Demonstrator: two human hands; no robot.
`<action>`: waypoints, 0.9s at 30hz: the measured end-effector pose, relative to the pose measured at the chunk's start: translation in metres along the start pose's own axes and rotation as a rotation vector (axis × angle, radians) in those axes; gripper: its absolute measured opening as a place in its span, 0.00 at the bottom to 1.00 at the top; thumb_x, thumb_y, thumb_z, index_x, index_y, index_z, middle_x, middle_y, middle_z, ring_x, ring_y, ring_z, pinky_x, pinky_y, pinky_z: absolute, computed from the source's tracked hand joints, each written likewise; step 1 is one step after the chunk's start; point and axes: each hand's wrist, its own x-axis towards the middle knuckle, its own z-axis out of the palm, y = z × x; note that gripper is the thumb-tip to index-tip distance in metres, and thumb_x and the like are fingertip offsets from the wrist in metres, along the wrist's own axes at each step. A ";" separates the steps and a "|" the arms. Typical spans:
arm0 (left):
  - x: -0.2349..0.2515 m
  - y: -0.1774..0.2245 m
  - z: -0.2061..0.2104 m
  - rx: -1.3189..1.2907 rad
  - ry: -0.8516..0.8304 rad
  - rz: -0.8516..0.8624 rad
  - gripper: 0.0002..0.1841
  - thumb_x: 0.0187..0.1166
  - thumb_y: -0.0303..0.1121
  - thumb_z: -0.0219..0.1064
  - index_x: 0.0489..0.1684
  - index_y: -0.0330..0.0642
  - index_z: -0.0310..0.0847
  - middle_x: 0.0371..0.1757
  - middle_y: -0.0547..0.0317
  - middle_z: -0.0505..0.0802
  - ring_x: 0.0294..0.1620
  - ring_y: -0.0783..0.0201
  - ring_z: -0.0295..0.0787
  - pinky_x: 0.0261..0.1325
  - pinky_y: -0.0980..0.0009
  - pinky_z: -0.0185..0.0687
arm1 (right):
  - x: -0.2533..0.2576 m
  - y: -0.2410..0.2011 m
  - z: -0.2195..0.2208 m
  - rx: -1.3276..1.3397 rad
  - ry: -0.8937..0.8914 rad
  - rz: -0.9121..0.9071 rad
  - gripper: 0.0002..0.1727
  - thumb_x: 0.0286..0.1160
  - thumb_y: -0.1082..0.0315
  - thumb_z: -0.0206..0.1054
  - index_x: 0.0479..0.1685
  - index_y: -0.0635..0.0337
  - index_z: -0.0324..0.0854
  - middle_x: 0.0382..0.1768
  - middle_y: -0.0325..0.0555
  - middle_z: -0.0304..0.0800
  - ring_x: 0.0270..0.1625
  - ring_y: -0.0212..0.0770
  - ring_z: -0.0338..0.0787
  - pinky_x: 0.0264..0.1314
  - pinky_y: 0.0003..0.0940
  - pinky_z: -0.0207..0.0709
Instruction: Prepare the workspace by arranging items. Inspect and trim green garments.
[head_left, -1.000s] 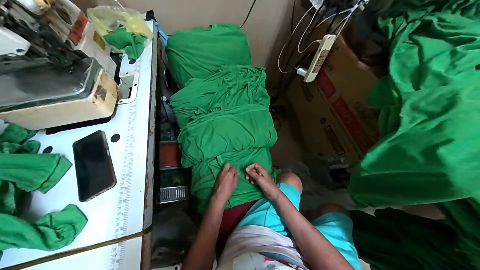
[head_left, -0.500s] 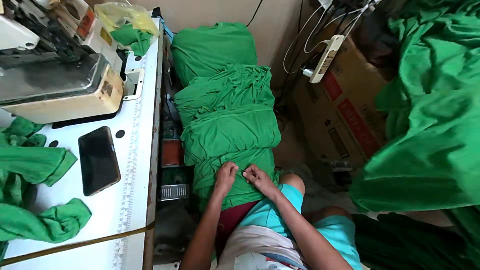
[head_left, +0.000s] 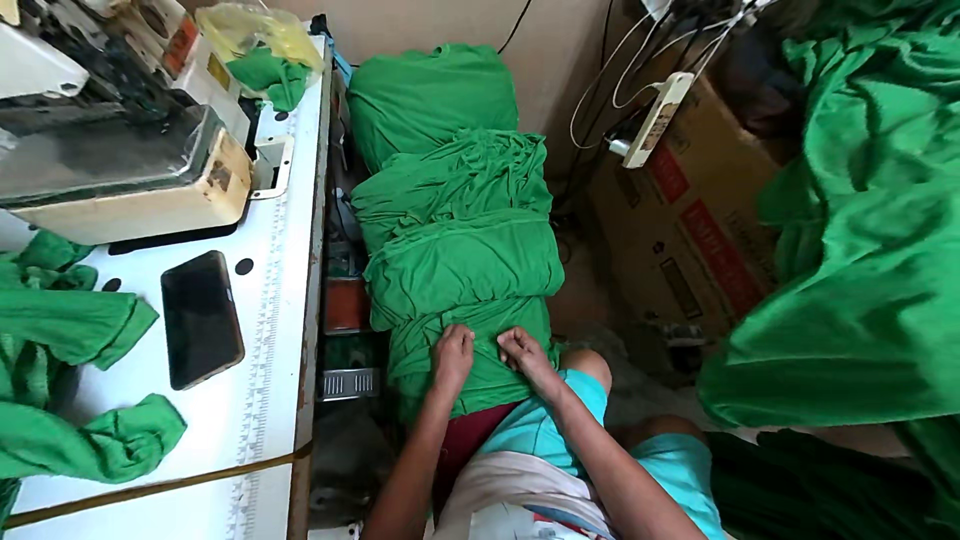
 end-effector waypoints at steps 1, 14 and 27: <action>-0.002 0.005 0.001 0.094 -0.041 0.003 0.19 0.90 0.37 0.57 0.62 0.29 0.84 0.67 0.37 0.87 0.63 0.47 0.89 0.71 0.53 0.81 | 0.000 -0.001 0.000 0.000 -0.001 -0.002 0.11 0.89 0.65 0.56 0.51 0.66 0.75 0.27 0.37 0.81 0.24 0.28 0.76 0.28 0.23 0.71; 0.002 -0.016 -0.011 -0.216 -0.095 0.059 0.14 0.89 0.32 0.58 0.53 0.27 0.84 0.56 0.40 0.87 0.47 0.57 0.89 0.55 0.62 0.86 | -0.002 -0.001 0.003 -0.023 -0.003 -0.012 0.11 0.89 0.66 0.57 0.53 0.66 0.75 0.27 0.38 0.81 0.24 0.28 0.76 0.29 0.24 0.71; 0.005 0.009 -0.008 0.044 -0.023 -0.047 0.25 0.90 0.49 0.56 0.66 0.32 0.76 0.38 0.43 0.89 0.42 0.47 0.89 0.53 0.50 0.84 | -0.003 -0.002 0.001 0.005 -0.015 -0.008 0.10 0.88 0.65 0.58 0.52 0.65 0.75 0.27 0.37 0.81 0.23 0.28 0.76 0.28 0.22 0.70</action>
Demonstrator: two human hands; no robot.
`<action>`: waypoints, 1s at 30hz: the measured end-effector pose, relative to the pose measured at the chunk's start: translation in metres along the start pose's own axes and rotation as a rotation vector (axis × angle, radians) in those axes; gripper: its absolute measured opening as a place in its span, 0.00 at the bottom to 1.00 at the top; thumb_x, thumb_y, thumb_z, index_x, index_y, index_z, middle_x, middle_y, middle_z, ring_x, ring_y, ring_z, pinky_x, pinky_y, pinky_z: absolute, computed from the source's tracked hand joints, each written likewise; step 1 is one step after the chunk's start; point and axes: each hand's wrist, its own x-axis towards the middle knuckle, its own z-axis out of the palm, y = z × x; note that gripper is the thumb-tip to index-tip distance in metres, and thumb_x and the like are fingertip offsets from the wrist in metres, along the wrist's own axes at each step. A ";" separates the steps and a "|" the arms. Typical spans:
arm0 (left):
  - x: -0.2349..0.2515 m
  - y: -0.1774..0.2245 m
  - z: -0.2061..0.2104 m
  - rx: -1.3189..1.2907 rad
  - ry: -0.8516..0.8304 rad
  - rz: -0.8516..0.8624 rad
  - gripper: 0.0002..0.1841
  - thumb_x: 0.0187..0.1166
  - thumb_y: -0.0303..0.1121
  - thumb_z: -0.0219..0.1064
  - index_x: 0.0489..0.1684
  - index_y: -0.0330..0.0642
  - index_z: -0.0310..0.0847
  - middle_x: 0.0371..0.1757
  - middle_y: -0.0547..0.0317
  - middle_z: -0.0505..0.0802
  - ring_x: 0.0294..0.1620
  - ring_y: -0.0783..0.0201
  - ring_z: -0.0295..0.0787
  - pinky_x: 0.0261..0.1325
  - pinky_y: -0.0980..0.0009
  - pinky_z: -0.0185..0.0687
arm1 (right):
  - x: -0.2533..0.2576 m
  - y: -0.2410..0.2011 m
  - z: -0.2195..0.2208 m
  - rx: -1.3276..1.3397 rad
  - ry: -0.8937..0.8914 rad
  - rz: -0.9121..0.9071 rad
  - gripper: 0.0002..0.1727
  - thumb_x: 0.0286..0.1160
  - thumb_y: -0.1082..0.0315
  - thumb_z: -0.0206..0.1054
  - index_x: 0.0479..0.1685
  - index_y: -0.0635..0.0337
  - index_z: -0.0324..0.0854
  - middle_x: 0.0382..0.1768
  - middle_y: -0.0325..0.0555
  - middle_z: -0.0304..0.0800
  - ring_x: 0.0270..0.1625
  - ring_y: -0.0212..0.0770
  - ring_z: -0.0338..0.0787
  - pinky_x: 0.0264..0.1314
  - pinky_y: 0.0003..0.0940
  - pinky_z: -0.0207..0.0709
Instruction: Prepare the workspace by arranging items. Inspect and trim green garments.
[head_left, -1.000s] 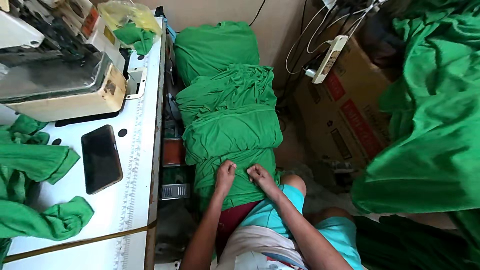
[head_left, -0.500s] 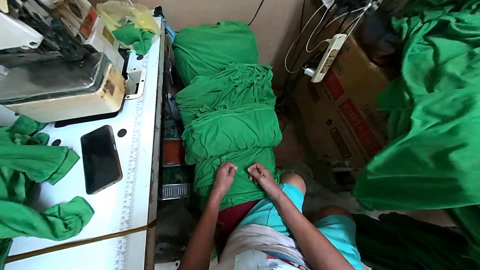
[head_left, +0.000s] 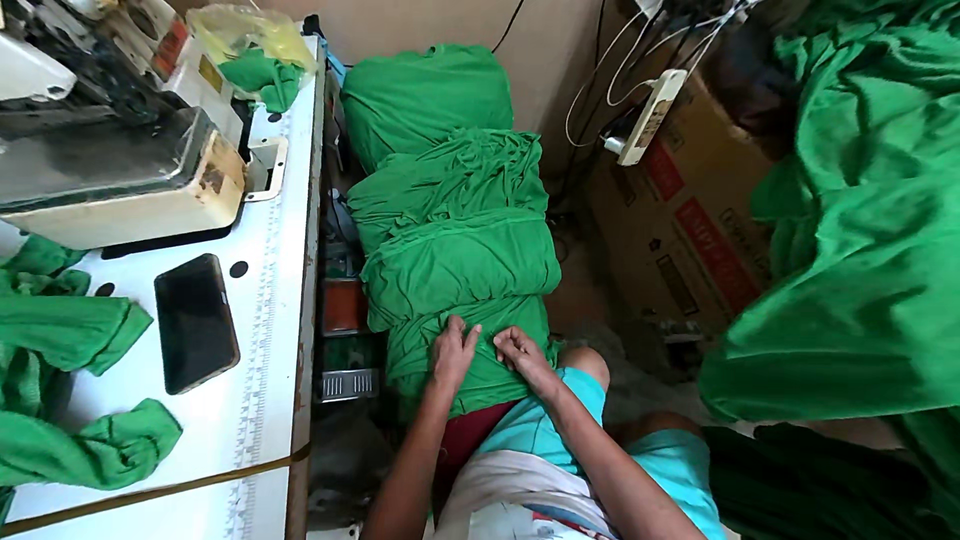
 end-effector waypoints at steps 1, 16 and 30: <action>0.000 0.003 0.000 0.039 -0.025 -0.012 0.26 0.90 0.48 0.58 0.73 0.34 0.74 0.43 0.42 0.90 0.44 0.46 0.89 0.56 0.49 0.83 | 0.000 0.000 0.000 0.001 0.001 -0.001 0.10 0.89 0.65 0.58 0.52 0.64 0.75 0.27 0.37 0.81 0.24 0.28 0.76 0.28 0.22 0.70; -0.004 -0.012 -0.003 0.123 -0.161 0.249 0.14 0.87 0.31 0.61 0.56 0.33 0.89 0.63 0.42 0.89 0.66 0.50 0.87 0.74 0.57 0.78 | 0.001 0.002 -0.002 -0.021 0.000 -0.010 0.11 0.88 0.65 0.58 0.52 0.66 0.75 0.28 0.37 0.82 0.24 0.27 0.77 0.29 0.23 0.72; 0.002 -0.003 0.000 0.273 -0.204 0.207 0.16 0.93 0.30 0.49 0.65 0.31 0.79 0.68 0.38 0.85 0.71 0.44 0.83 0.74 0.52 0.77 | 0.000 -0.006 0.000 -0.409 -0.056 0.040 0.17 0.89 0.58 0.59 0.55 0.66 0.79 0.35 0.48 0.86 0.35 0.39 0.86 0.46 0.39 0.81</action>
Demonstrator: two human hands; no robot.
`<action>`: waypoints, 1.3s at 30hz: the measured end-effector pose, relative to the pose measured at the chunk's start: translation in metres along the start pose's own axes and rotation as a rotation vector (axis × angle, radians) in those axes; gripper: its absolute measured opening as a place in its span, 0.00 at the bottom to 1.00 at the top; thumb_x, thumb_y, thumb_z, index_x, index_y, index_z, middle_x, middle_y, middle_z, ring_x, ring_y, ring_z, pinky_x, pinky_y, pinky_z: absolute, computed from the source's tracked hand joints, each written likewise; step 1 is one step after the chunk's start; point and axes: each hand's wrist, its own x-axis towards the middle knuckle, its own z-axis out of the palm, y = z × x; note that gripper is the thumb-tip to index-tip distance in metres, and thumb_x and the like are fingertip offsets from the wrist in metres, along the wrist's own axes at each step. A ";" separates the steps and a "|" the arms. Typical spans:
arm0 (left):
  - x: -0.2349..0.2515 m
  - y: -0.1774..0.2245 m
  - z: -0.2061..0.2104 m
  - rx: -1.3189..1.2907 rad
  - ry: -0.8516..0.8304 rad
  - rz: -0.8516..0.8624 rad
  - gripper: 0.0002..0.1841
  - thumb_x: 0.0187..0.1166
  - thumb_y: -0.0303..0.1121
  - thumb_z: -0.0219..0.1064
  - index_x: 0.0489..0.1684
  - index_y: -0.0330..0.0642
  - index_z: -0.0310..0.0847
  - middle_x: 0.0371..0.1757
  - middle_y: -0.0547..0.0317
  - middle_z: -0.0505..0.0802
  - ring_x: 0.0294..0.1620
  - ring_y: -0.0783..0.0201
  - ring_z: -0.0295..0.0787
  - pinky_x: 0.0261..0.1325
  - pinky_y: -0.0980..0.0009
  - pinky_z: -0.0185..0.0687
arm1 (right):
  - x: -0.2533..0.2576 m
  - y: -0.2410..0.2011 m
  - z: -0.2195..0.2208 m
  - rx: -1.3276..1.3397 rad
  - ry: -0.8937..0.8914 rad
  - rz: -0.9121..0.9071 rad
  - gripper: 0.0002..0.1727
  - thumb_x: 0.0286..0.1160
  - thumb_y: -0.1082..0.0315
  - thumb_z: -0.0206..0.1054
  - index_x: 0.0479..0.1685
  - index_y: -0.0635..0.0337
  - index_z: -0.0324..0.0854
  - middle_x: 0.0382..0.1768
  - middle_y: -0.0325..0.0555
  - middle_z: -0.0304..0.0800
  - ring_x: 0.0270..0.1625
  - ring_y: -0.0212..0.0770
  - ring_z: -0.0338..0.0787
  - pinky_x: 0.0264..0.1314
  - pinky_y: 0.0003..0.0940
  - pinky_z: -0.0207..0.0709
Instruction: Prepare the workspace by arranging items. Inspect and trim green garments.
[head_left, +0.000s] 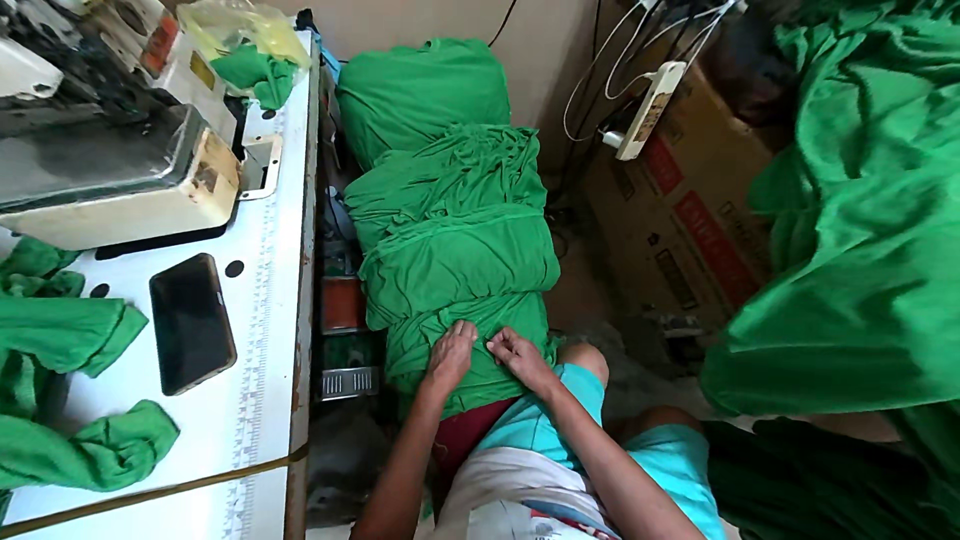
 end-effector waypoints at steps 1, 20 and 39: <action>0.000 -0.001 0.000 -0.006 0.009 -0.005 0.16 0.93 0.30 0.49 0.65 0.32 0.79 0.68 0.38 0.85 0.71 0.44 0.84 0.73 0.52 0.78 | 0.001 0.000 0.001 -0.046 -0.006 -0.002 0.17 0.89 0.57 0.59 0.56 0.66 0.79 0.36 0.49 0.86 0.37 0.41 0.87 0.47 0.41 0.81; -0.095 -0.070 -0.002 -0.579 0.668 -0.328 0.15 0.89 0.28 0.56 0.60 0.21 0.78 0.48 0.37 0.90 0.43 0.54 0.90 0.52 0.57 0.88 | 0.005 0.014 0.005 0.322 0.323 -0.053 0.12 0.87 0.64 0.61 0.47 0.67 0.78 0.26 0.38 0.75 0.24 0.28 0.72 0.31 0.26 0.70; -0.015 -0.008 0.003 0.027 0.233 0.103 0.14 0.86 0.28 0.59 0.60 0.45 0.89 0.67 0.57 0.92 0.86 0.47 0.69 0.88 0.35 0.42 | -0.028 -0.011 0.000 -0.315 0.198 0.031 0.16 0.84 0.69 0.59 0.62 0.68 0.83 0.61 0.60 0.88 0.61 0.55 0.90 0.67 0.54 0.80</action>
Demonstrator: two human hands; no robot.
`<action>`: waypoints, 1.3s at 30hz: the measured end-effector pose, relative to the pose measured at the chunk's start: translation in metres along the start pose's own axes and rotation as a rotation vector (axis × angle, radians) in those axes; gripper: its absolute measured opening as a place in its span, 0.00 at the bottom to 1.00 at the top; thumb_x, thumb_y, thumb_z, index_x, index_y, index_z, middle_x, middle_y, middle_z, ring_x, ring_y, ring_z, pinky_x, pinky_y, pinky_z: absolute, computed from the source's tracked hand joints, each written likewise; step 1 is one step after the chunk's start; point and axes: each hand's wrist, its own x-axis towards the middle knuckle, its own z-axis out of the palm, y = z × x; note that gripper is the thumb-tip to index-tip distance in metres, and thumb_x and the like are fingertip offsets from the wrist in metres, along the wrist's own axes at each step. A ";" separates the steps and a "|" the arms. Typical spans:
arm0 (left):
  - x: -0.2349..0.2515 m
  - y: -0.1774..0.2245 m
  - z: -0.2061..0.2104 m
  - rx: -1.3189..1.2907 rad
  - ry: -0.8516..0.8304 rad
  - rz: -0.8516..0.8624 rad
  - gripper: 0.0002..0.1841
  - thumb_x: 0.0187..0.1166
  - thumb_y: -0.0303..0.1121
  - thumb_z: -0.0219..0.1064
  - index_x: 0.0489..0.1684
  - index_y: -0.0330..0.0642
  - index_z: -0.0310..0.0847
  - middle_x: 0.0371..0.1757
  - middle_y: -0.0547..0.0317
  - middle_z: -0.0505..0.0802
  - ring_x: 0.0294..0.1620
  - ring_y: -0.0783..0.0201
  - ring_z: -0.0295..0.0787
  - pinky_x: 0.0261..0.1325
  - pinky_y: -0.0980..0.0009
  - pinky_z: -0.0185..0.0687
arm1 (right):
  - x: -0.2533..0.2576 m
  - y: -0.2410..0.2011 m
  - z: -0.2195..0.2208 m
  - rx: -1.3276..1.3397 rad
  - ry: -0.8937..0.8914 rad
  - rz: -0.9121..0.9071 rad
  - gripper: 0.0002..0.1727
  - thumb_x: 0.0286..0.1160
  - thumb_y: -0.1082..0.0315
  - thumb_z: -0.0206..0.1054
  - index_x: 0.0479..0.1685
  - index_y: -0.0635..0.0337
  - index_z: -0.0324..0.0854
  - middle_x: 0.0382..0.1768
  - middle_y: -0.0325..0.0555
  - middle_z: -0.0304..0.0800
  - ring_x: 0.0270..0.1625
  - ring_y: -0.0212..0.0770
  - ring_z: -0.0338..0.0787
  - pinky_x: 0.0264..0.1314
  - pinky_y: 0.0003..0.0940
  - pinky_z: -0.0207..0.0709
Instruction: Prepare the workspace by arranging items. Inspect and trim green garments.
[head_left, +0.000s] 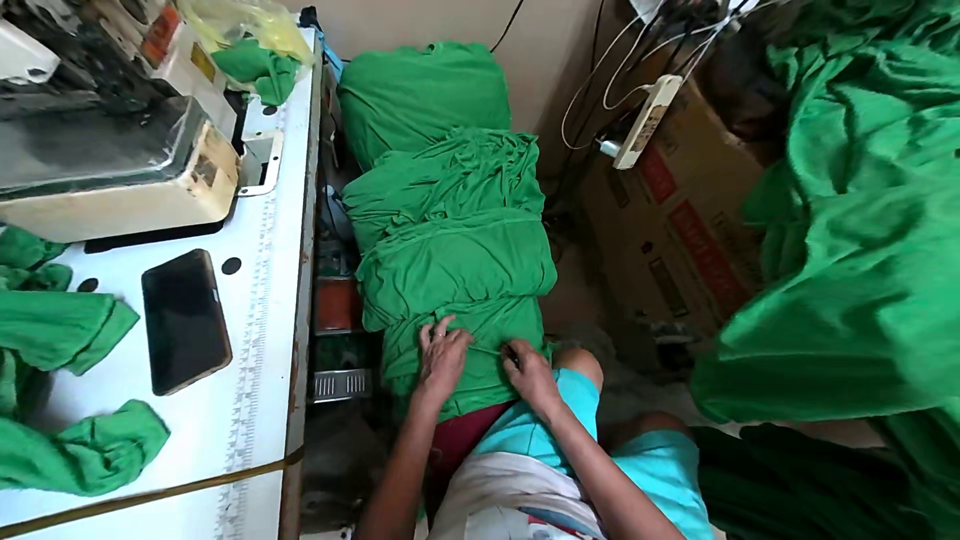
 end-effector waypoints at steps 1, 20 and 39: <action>0.005 -0.001 -0.001 -0.008 -0.004 -0.015 0.13 0.87 0.29 0.58 0.57 0.43 0.89 0.63 0.54 0.93 0.83 0.47 0.73 0.89 0.34 0.40 | 0.003 0.005 0.000 0.096 0.036 -0.014 0.14 0.85 0.71 0.59 0.60 0.69 0.82 0.55 0.59 0.90 0.58 0.52 0.91 0.66 0.51 0.81; 0.026 0.020 0.022 -0.267 -0.107 -0.136 0.15 0.89 0.33 0.58 0.57 0.31 0.86 0.57 0.40 0.91 0.59 0.48 0.90 0.68 0.52 0.81 | 0.032 0.029 0.000 0.398 0.016 0.099 0.17 0.79 0.68 0.69 0.60 0.68 0.77 0.40 0.51 0.84 0.40 0.41 0.84 0.50 0.41 0.80; 0.025 0.023 0.029 -0.570 0.150 -0.336 0.16 0.93 0.31 0.50 0.57 0.25 0.80 0.40 0.45 0.93 0.39 0.57 0.94 0.51 0.59 0.91 | 0.031 0.023 -0.001 0.367 0.013 0.126 0.13 0.82 0.72 0.64 0.60 0.68 0.78 0.48 0.56 0.86 0.50 0.47 0.87 0.58 0.46 0.80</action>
